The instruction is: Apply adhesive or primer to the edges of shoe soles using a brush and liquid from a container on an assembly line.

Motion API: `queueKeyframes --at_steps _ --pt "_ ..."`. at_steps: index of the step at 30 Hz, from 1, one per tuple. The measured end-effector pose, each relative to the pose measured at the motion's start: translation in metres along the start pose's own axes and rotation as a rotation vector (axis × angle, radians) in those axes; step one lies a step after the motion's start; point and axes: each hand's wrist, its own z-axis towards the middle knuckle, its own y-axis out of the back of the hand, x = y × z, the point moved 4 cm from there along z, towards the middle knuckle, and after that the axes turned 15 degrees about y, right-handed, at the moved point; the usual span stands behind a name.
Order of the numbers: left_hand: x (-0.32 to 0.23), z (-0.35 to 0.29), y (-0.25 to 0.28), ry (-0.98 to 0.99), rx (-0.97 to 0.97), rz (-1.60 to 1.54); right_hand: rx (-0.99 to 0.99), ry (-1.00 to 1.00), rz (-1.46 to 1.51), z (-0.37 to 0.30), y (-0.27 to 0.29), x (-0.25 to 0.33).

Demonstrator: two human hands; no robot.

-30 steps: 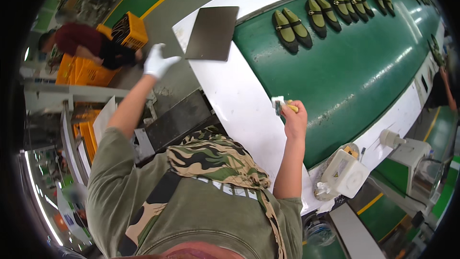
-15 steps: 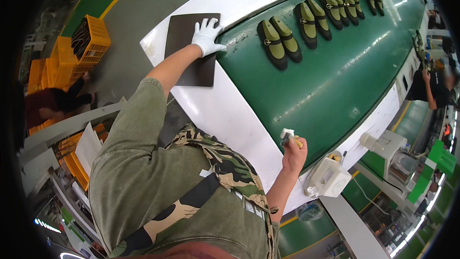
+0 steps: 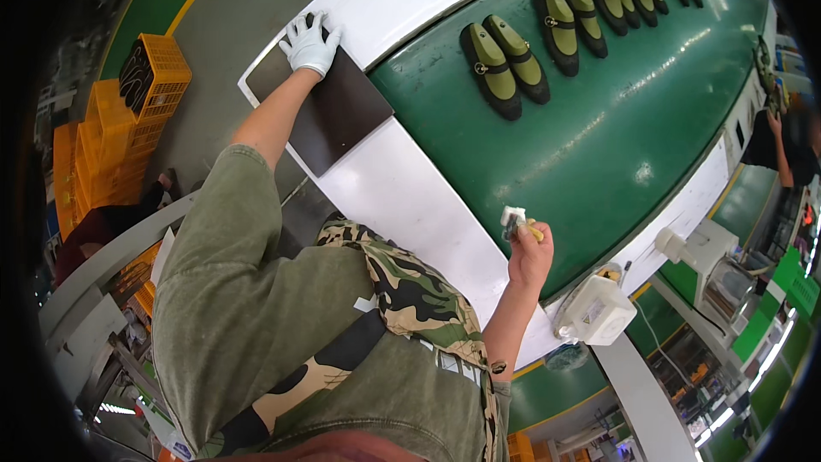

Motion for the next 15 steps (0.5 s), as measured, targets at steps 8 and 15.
queueKeyframes --at_steps 8,15 --pt "-0.037 -0.031 0.002 -0.132 -0.057 -0.011 0.01 0.029 -0.047 0.006 -0.001 0.0" --pt "-0.241 -0.179 0.058 -1.143 0.251 -0.342 -0.067 0.01 0.032 -0.005 0.019 -0.005"
